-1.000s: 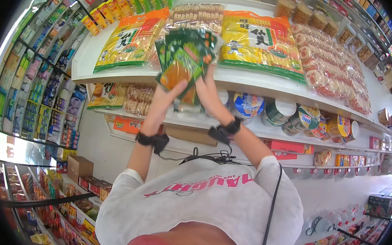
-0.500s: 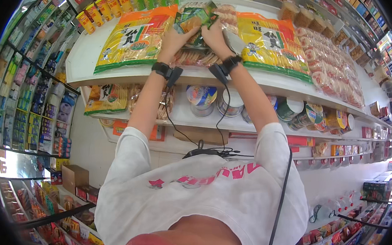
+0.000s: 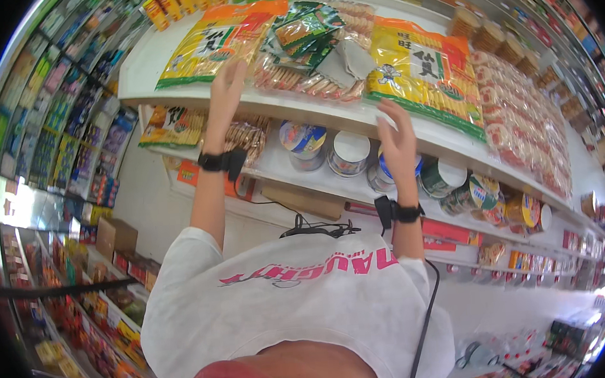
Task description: Picking up small green food packages from a shelf and wiping them with a cloth.
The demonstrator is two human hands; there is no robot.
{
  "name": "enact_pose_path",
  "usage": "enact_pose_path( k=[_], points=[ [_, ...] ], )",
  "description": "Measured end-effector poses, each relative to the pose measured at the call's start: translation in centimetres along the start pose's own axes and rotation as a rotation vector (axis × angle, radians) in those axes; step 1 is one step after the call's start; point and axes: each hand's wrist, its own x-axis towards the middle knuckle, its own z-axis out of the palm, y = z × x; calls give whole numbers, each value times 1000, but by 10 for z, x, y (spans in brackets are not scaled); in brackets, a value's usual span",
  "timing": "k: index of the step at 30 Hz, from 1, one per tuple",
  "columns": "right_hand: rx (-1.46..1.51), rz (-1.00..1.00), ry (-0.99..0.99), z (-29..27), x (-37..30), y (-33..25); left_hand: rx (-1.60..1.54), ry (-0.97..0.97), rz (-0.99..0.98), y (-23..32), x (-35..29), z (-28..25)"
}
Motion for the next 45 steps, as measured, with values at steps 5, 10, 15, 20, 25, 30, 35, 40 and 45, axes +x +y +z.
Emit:
enact_pose_path(
  k=[5,10,15,20,25,30,35,40,45],
  points=[
    [202,127,90,-40,-41,24,-707,53,-574,39,-129,-48],
    [314,80,-68,-52,-52,28,-1459,273,-548,77,-251,-31],
    [409,222,-339,-54,-76,29,-1441,626,-560,99,-376,-12],
    [462,379,-503,-47,-130,21,-1366,922,-829,61,-522,7],
    [588,523,-732,-5,-186,5,-1537,1328,-655,73,-678,-6],
    [588,491,-986,25,-278,-14,-1318,1700,-767,95,-839,11],
    [444,708,-1233,-2,-392,-33,-1295,1957,-947,109,-994,50],
    [229,808,-1313,-49,-468,-5,-1259,2081,-1015,93,-1162,106],
    [166,907,-1346,-69,-516,17,-1124,2364,-1145,108,-1231,139]
  ],
)
